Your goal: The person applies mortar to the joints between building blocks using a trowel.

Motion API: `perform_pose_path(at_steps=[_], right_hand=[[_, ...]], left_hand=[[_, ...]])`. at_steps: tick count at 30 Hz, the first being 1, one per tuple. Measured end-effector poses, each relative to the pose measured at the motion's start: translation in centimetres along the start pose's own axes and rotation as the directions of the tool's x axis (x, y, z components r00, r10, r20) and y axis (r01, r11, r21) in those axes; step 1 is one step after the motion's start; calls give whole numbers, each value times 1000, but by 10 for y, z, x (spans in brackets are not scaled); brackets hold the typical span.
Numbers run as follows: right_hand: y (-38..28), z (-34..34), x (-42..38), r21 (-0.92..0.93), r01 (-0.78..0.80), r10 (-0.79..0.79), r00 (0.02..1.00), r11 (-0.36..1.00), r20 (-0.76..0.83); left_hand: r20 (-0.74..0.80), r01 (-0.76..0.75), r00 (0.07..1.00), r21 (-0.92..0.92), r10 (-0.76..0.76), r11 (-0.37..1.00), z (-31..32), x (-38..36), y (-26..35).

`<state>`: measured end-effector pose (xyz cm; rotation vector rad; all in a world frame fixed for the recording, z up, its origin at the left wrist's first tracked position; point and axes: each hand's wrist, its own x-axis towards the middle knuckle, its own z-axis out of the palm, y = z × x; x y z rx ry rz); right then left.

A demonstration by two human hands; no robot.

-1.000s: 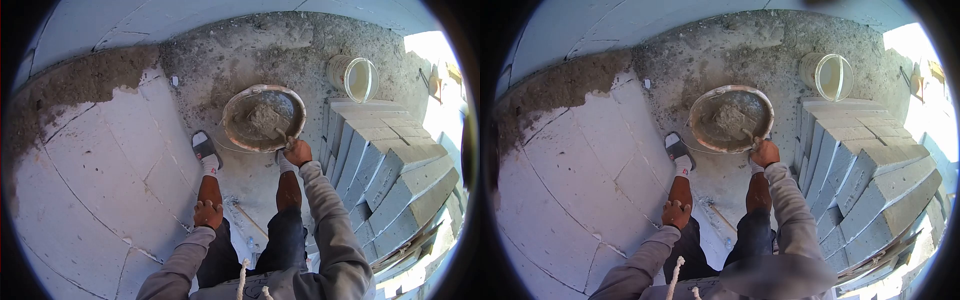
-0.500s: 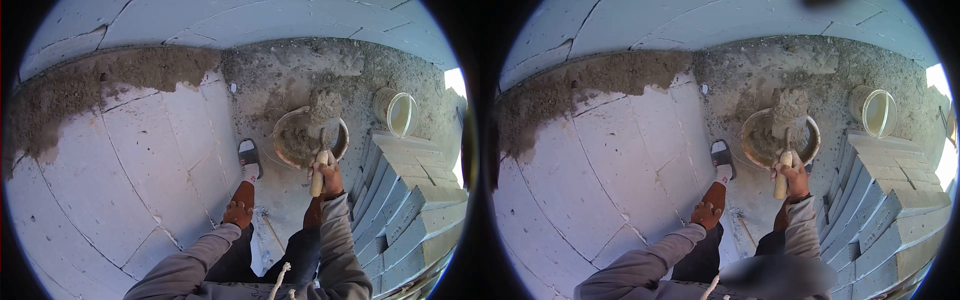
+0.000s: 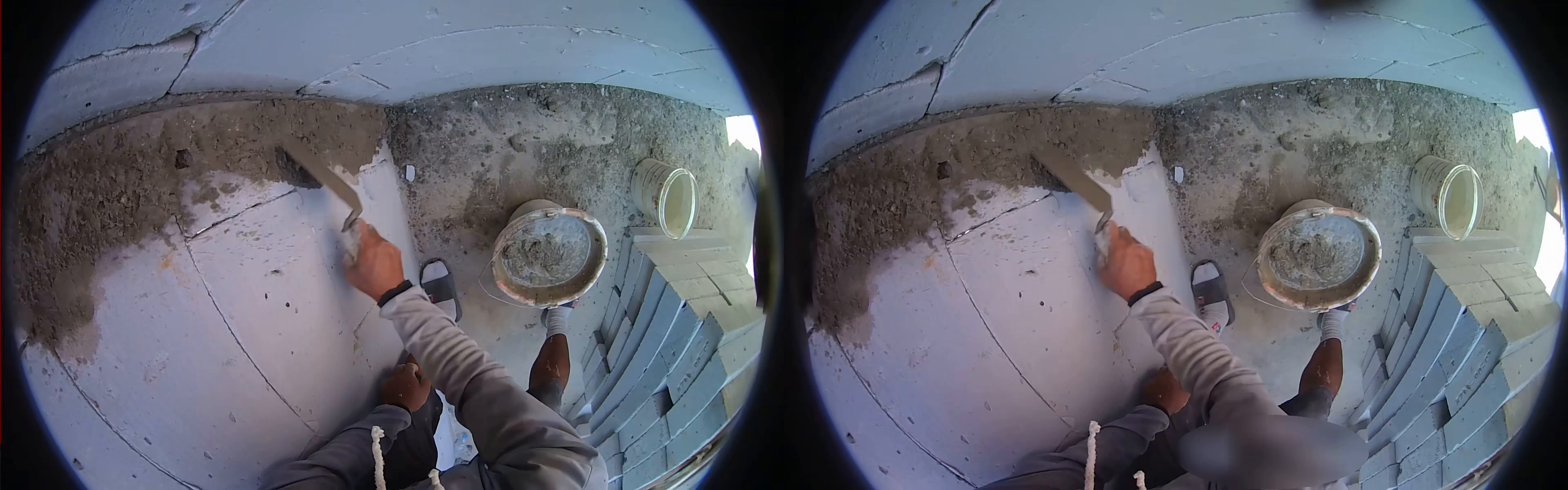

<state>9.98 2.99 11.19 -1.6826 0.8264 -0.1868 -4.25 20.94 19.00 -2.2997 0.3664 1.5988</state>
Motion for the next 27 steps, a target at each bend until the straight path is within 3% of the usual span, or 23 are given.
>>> perform_pose_path(at_steps=[1,3,7,9,11,13,15,16,17,18,19,21,24,27], right_hand=[[-34,3,-25,115,-2,8,999,993,-51],[-50,0,-64,272,-329,346,938,904,-14],[-7,-39,-97,148,-389,392,920,909,9],[24,-56,-90,137,-294,306,949,946,-74],[74,-61,-68,312,-353,357,933,882,46],[128,-48,-42,67,-458,463,880,886,-107],[151,-43,-13,115,-654,662,721,748,-204],[170,-37,1,125,-656,667,719,744,-196],[196,-19,15,399,-635,681,731,662,34],[210,-11,29,620,-607,614,751,497,242],[209,-7,44,622,-610,612,749,490,252],[193,-8,68,277,-640,659,752,717,31],[198,0,106,256,-629,609,777,734,160],[229,30,141,308,-579,574,810,755,118]], left_hand=[[31,19,999,25,-19,1000,1,1,1],[59,17,998,60,-20,998,5,2,4],[31,85,996,82,-87,993,17,-1,9],[11,134,991,85,-135,987,20,-2,12],[-43,35,999,83,-31,996,25,-5,14],[-53,18,998,80,-14,997,28,-5,13],[-90,-31,995,34,34,999,32,-2,7],[-91,-21,996,43,25,999,30,-1,7],[-108,-27,994,15,29,1000,26,0,6],[-127,-46,991,-21,43,999,23,-2,8],[-128,-35,991,-19,32,999,18,-1,10],[-98,-34,995,-60,28,998,11,-4,15],[-95,-20,995,-60,14,998,5,-3,21],[-159,-65,986,-64,54,996,9,0,15]])
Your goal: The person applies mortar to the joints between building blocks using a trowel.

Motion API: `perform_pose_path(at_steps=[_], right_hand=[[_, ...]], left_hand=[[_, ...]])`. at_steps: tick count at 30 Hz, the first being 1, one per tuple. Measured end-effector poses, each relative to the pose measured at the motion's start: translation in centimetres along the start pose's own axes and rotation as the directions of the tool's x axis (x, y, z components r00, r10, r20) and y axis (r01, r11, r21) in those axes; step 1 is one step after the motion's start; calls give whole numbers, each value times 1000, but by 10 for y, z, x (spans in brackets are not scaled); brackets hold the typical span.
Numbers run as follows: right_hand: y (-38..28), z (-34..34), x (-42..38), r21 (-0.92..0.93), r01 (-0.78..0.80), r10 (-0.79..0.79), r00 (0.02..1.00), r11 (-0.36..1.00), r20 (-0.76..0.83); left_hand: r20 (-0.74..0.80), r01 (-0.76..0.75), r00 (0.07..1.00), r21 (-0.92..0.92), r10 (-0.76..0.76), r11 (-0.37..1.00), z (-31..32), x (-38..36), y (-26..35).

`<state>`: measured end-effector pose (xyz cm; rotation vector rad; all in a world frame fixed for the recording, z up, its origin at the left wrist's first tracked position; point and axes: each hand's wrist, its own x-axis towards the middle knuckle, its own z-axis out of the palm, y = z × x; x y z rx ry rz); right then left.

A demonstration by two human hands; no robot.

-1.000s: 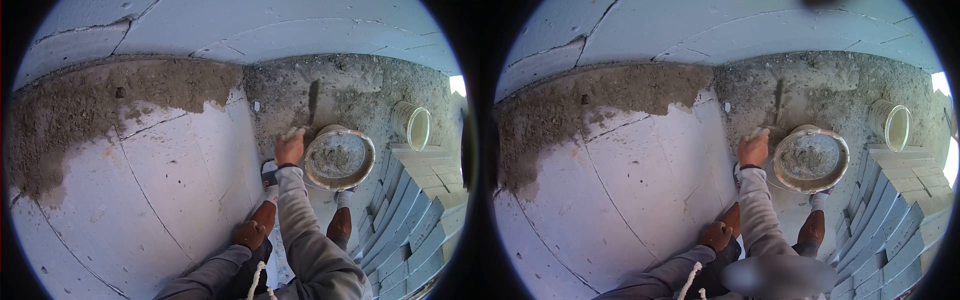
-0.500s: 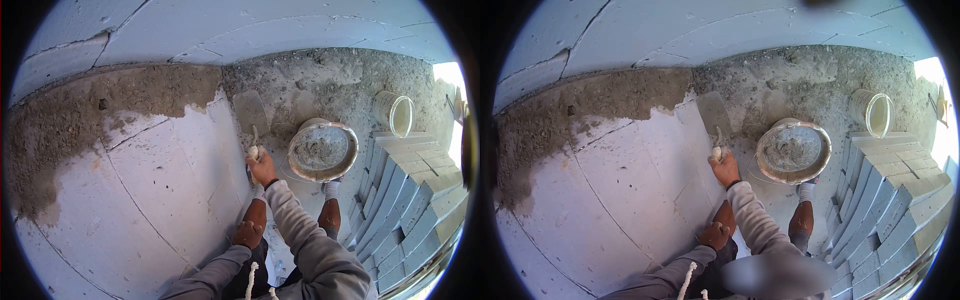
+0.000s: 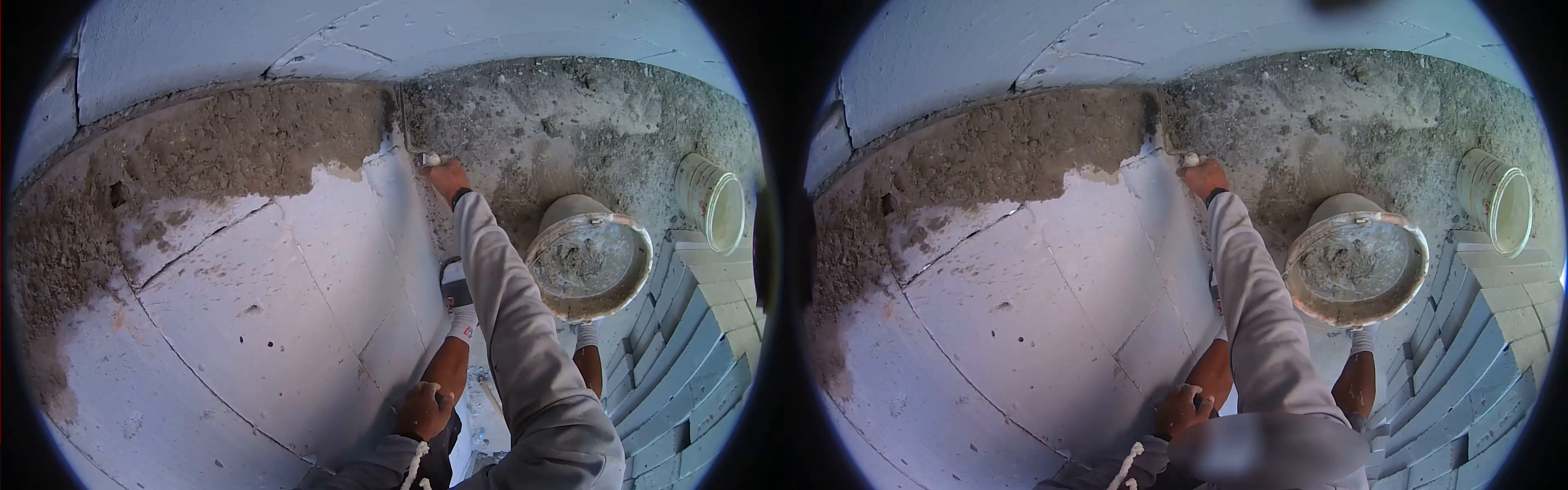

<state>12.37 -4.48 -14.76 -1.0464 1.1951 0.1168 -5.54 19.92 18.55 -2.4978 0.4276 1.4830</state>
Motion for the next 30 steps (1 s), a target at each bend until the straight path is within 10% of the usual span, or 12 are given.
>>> perform_pose_path(at_steps=[11,14,25,30], right_hand=[[-56,14,-66,-317,329,-251,931,890,264],[-70,21,-110,-221,429,-416,903,876,102],[-118,-3,-240,-57,612,-548,742,789,386],[-46,9,-149,228,97,-139,974,969,179]], left_hand=[[14,-31,999,22,31,999,-4,0,3],[3,-63,998,12,63,998,-4,1,1],[37,-19,999,35,18,999,-5,6,-1],[34,39,999,56,-41,998,-4,5,-4]])
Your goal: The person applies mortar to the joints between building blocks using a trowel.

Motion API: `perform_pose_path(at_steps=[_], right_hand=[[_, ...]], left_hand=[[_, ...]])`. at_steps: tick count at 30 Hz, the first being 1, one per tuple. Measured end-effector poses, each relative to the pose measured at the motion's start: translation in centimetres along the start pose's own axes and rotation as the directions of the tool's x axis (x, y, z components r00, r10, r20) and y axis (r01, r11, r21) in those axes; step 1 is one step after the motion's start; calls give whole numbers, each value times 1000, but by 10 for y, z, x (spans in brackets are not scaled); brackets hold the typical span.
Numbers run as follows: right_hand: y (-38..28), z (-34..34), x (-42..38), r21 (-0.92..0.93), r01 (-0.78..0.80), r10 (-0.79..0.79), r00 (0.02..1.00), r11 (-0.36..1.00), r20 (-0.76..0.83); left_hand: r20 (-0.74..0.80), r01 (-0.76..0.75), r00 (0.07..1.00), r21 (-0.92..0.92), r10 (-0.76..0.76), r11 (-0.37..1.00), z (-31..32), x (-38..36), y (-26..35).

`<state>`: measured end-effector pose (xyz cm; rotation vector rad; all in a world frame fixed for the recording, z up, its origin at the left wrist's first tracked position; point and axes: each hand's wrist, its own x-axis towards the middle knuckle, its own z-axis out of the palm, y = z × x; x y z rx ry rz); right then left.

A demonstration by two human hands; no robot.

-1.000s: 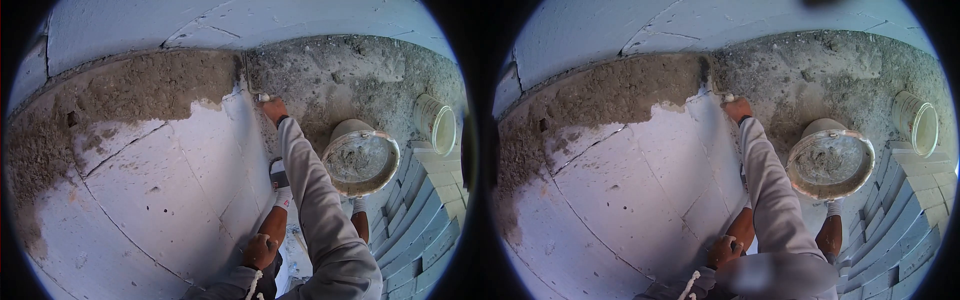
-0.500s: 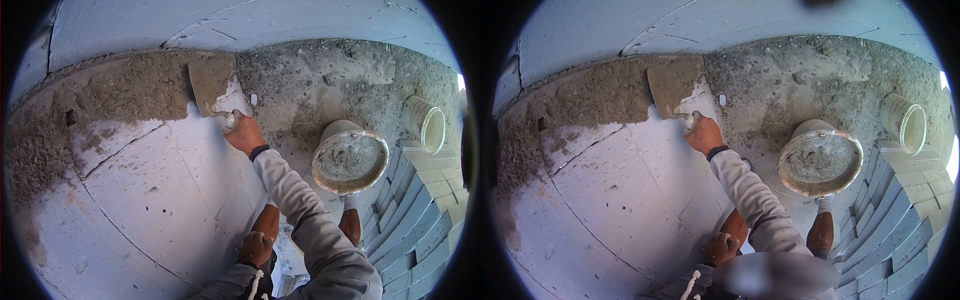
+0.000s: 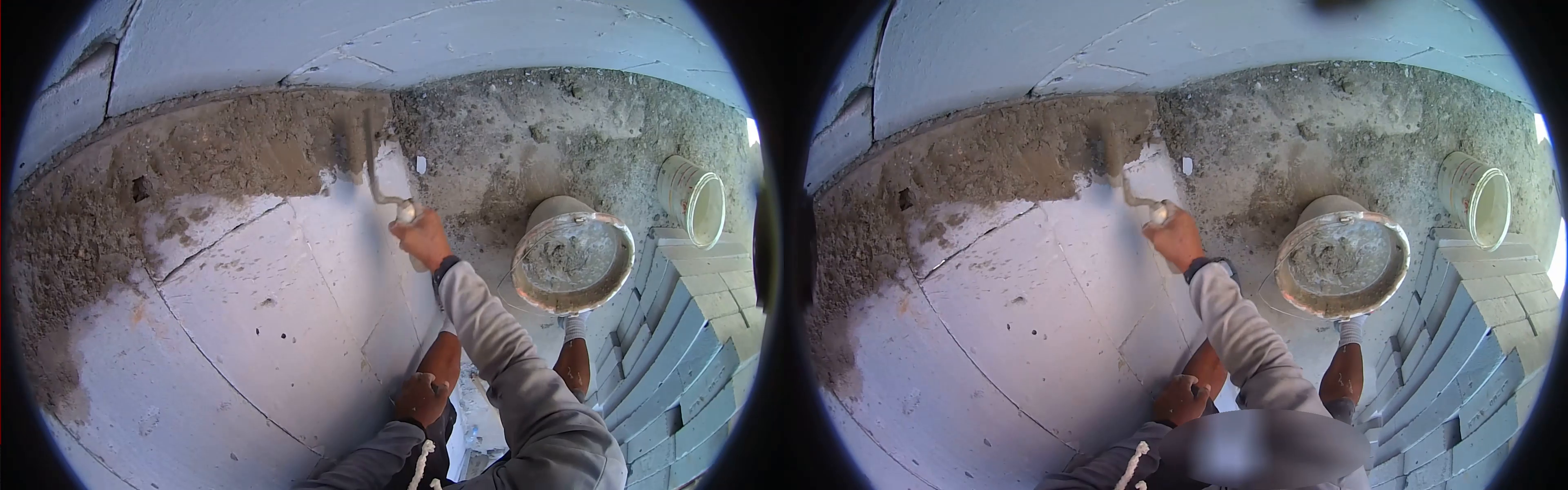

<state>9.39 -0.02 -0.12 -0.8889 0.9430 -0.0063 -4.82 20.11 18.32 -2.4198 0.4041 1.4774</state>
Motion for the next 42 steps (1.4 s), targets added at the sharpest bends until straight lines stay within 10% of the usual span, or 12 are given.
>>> perform_pose_path(at_steps=[2,6,14,21,23,30,33,42], right_hand=[[11,-22,39,159,-299,296,954,941,42],[21,-18,79,200,-416,401,909,887,111],[-71,16,-18,-476,3,72,988,880,140],[-107,21,-123,-437,350,-249,929,829,273],[-102,4,-107,-415,305,-218,945,857,243],[-16,-41,54,16,-194,195,973,981,-124],[-5,-27,97,136,-343,328,937,929,119],[-71,1,32,-226,28,25,973,974,228]], left_hand=[[5,-6,1000,-9,6,1000,4,0,-4],[8,2,1000,-23,-2,1000,0,-3,-1],[-40,-44,998,28,45,999,7,-7,4],[-93,-257,956,197,279,946,49,6,-30],[41,-12,999,98,8,995,13,1,-3],[81,55,995,13,-56,998,-7,-1,5],[41,33,999,1,-33,999,-3,-1,1],[32,1,999,24,-1,1000,-1,1,2]])
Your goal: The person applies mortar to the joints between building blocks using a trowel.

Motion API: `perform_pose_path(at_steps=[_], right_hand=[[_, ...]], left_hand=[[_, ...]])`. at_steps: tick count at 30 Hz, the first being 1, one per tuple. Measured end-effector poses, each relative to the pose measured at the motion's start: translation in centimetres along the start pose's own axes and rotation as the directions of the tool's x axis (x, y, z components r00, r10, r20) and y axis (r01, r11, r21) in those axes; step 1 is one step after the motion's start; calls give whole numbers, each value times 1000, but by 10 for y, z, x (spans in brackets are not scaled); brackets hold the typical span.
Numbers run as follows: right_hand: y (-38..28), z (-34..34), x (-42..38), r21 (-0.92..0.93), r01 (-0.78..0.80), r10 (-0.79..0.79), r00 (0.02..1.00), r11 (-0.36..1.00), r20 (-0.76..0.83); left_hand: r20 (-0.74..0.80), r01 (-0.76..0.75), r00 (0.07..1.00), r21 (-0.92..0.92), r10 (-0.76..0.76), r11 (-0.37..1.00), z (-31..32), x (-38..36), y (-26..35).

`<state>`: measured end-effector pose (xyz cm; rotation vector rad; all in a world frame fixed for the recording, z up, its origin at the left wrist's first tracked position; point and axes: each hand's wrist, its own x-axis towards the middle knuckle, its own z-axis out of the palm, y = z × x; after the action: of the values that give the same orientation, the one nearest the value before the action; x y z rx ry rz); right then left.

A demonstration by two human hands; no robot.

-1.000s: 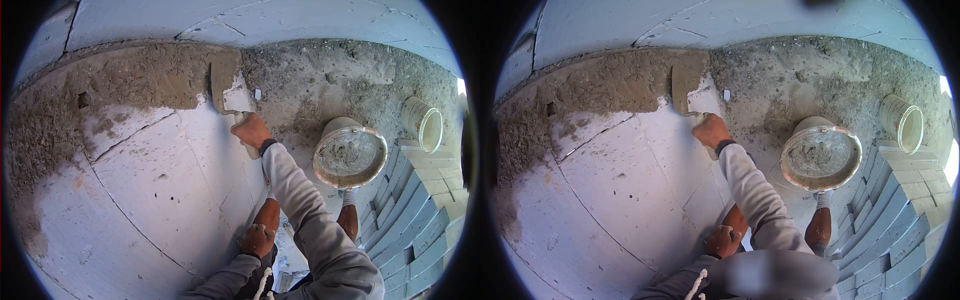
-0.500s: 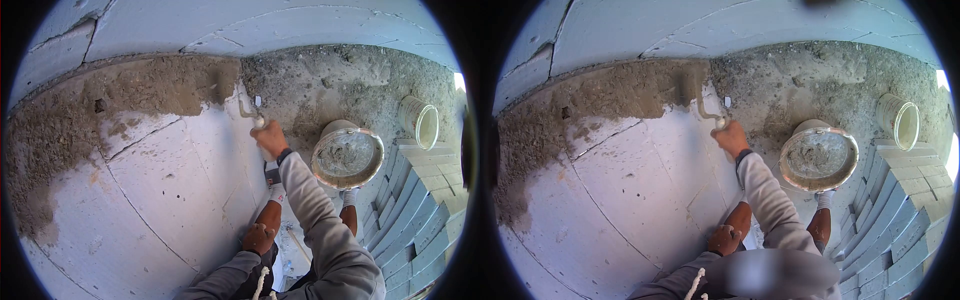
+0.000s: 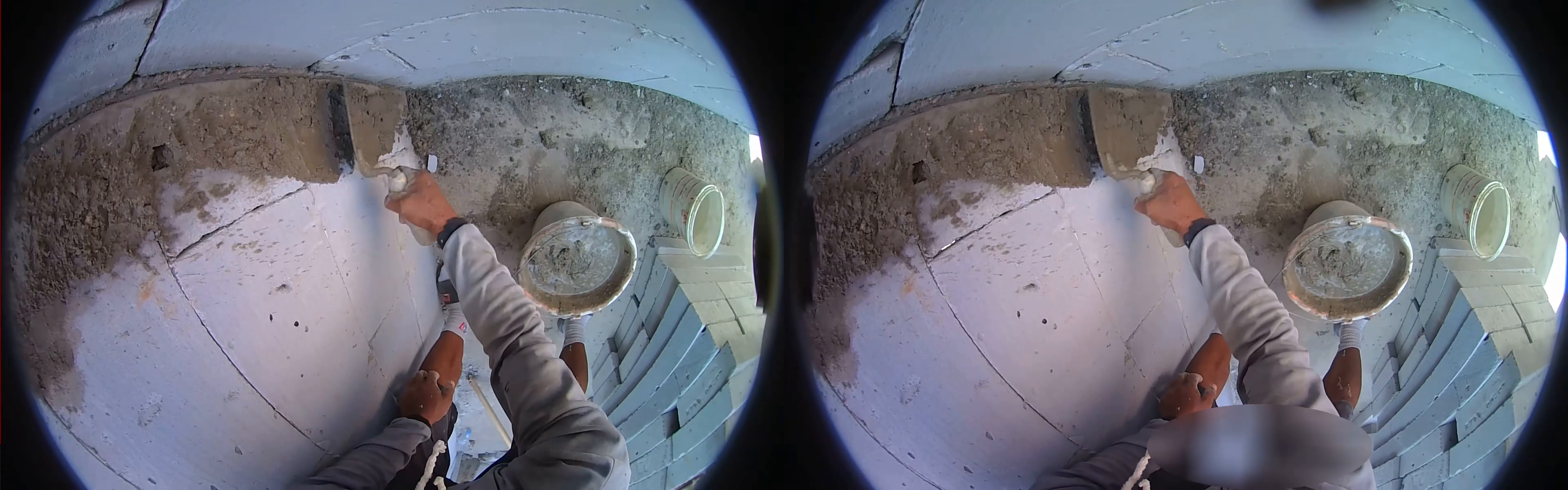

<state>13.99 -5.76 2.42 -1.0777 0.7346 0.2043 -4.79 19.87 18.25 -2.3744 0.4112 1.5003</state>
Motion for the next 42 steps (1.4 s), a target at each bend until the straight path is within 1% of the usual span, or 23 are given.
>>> perform_pose_path(at_steps=[2,3,6,8,10,11,13,15,16,17,19,22,24,26,28,30,32,34,36,37,38,40,42], right_hand=[[-22,25,-21,-159,405,-425,897,900,-123],[-34,32,-34,-161,405,-426,895,900,-130],[-80,43,-83,-301,229,-242,970,926,-7],[-85,59,-111,-274,400,-431,900,875,-62],[-95,62,-133,-302,462,-476,879,834,33],[-94,62,-137,-298,466,-479,877,833,34],[-86,54,-137,-206,598,-601,797,775,52],[-62,44,-120,-72,459,-463,885,885,-43],[-45,37,-104,8,352,-347,925,936,-153],[-17,29,-81,241,180,-141,975,954,-170],[27,-1,-36,475,-185,243,968,860,-64],[72,-13,11,518,-227,333,935,825,-120],[70,-14,17,368,-364,359,929,856,85],[39,9,-2,306,-328,339,941,894,19],[8,24,-30,160,-164,177,982,973,-68],[-31,40,-69,127,-202,201,979,971,20],[-66,55,-97,-86,88,-92,994,992,-51],[-107,57,-129,-179,48,-47,999,983,14],[-138,68,-167,-306,201,-195,979,930,51],[-156,76,-187,-294,210,-204,978,933,52],[-168,84,-205,-280,211,-206,977,937,46],[-174,84,-231,-331,195,-199,980,923,22],[-164,71,-255,-293,355,-326,934,888,145]], left_hand=[[-15,-26,1000,-1,26,1000,2,-4,-1],[-15,-32,999,4,32,999,2,-5,-1],[-13,-35,999,27,36,999,2,-2,-2],[-7,-53,999,67,53,996,9,-2,-6],[-54,-126,990,75,130,989,58,14,-38],[-102,-190,975,91,199,977,58,16,-39],[-113,-144,982,92,154,985,33,8,-21],[-50,-86,995,40,88,995,17,3,-14],[-57,-82,995,37,84,996,13,6,-12],[-14,-29,999,19,29,999,11,5,-9],[26,33,999,1,-33,999,5,-1,-5],[30,67,997,-17,-66,998,3,-1,-4],[4,29,1000,-17,-29,999,5,-1,-7],[-11,9,1000,-15,-10,1000,4,-1,-10],[-41,-21,999,-33,20,999,1,1,-6],[19,-1,1000,3,1,1000,-4,-8,-2],[13,-1,1000,7,1,1000,-9,-8,1],[15,-1,1000,10,1,1000,-11,-14,2],[122,-32,992,-18,34,999,-11,-13,-5],[114,-33,993,15,31,999,22,-2,-24],[125,-45,991,7,44,999,28,-8,-27],[19,-125,992,-29,125,992,23,-17,-33],[-94,-202,976,-78,195,976,15,-24,-27]])
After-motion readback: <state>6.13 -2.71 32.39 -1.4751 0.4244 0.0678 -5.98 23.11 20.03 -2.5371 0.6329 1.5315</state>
